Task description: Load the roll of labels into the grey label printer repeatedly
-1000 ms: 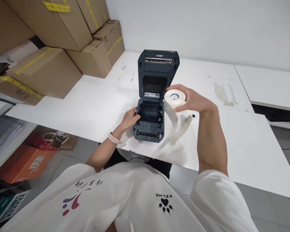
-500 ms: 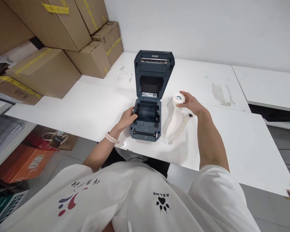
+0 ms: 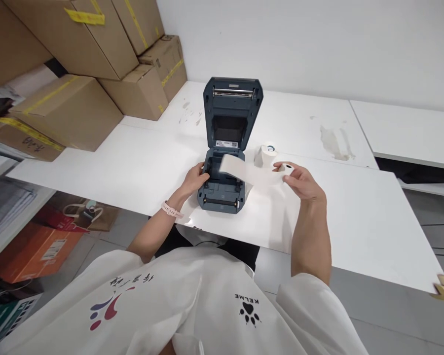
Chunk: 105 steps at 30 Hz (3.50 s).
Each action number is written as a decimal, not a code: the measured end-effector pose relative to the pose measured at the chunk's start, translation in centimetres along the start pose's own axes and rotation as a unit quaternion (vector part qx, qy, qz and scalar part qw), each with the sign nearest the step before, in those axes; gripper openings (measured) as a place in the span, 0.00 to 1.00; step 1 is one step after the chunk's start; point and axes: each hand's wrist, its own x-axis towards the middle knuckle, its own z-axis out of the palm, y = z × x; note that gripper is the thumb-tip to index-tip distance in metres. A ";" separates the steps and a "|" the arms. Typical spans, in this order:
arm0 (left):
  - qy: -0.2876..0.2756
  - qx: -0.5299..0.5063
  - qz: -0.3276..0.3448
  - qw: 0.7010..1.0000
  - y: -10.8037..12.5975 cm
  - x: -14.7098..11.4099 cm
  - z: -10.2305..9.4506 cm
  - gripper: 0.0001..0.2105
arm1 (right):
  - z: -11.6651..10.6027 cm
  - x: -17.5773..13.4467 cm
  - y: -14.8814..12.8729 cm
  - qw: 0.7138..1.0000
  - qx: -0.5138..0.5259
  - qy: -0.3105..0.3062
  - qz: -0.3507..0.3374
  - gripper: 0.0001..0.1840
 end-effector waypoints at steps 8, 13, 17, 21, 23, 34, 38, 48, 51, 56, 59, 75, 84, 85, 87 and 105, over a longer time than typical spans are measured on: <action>0.003 -0.018 0.000 1.000 -0.5 0.3 0.2 0.29 | 11.5 8.3 -10.2 0.853 -0.405 -0.316 -0.093 0.27; 0.005 -0.024 -0.003 1.000 -0.4 0.1 0.2 0.30 | 16.3 11.2 -6.8 0.762 -0.588 -0.266 -0.044 0.17; 0.007 -0.030 0.003 1.000 -0.7 0.2 0.3 0.29 | 16.7 9.5 -5.8 0.768 -0.595 -0.225 -0.074 0.21; 0.002 -0.038 -0.003 0.999 -0.9 -0.3 0.3 0.30 | 16.2 4.3 -5.9 0.822 -0.523 -0.172 -0.149 0.21; -0.004 -0.044 -0.005 0.999 -0.9 -0.6 0.3 0.31 | 16.1 1.0 -5.4 0.860 -0.454 -0.134 -0.189 0.21; -0.011 -0.147 -0.006 0.989 -0.7 -0.5 1.2 0.32 | 19.2 -6.0 -1.0 0.908 -0.354 0.045 -0.217 0.23; -0.025 -0.175 -0.021 0.984 -0.1 -0.9 0.8 0.34 | 18.7 -5.9 -0.9 0.910 -0.347 0.049 -0.223 0.23; -0.054 -0.197 -0.028 0.979 0.1 -3.8 1.2 0.46 | 16.4 -5.8 -3.2 0.957 -0.221 0.035 -0.184 0.16; -0.064 -0.192 -0.045 0.978 -0.1 -7.1 1.5 0.56 | 12.6 -0.9 -5.8 0.955 -0.191 0.161 -0.162 0.27; -0.093 -0.196 -0.065 0.974 -0.1 -9.8 1.3 0.61 | 8.1 12.0 -9.5 0.967 -0.186 0.110 -0.135 0.52; -0.106 -0.210 -0.061 0.970 -0.4 -9.7 1.0 0.62 | 8.1 14.6 -10.2 0.978 -0.151 0.092 -0.110 0.55; -0.071 -0.275 -0.070 0.956 1.9 -8.4 -0.2 0.51 | 17.1 -4.2 0.7 0.992 0.027 0.121 0.022 0.47; -0.058 -0.314 -0.011 0.947 1.7 -8.5 1.2 0.39 | 17.2 -4.1 -0.3 0.972 0.183 0.118 0.088 0.55; -0.052 -0.309 -0.008 0.950 1.6 -8.6 1.3 0.39 | 17.3 -4.1 -0.4 0.970 0.189 0.123 0.093 0.56; 0.003 -0.284 -0.016 0.959 1.0 -9.5 1.8 0.38 | 17.3 -4.0 -0.3 0.969 0.189 0.121 0.100 0.56; -0.124 -0.260 -0.110 0.951 -0.8 -13.3 3.1 0.22 | 18.2 -5.1 -2.2 0.926 -0.220 0.255 -0.170 0.34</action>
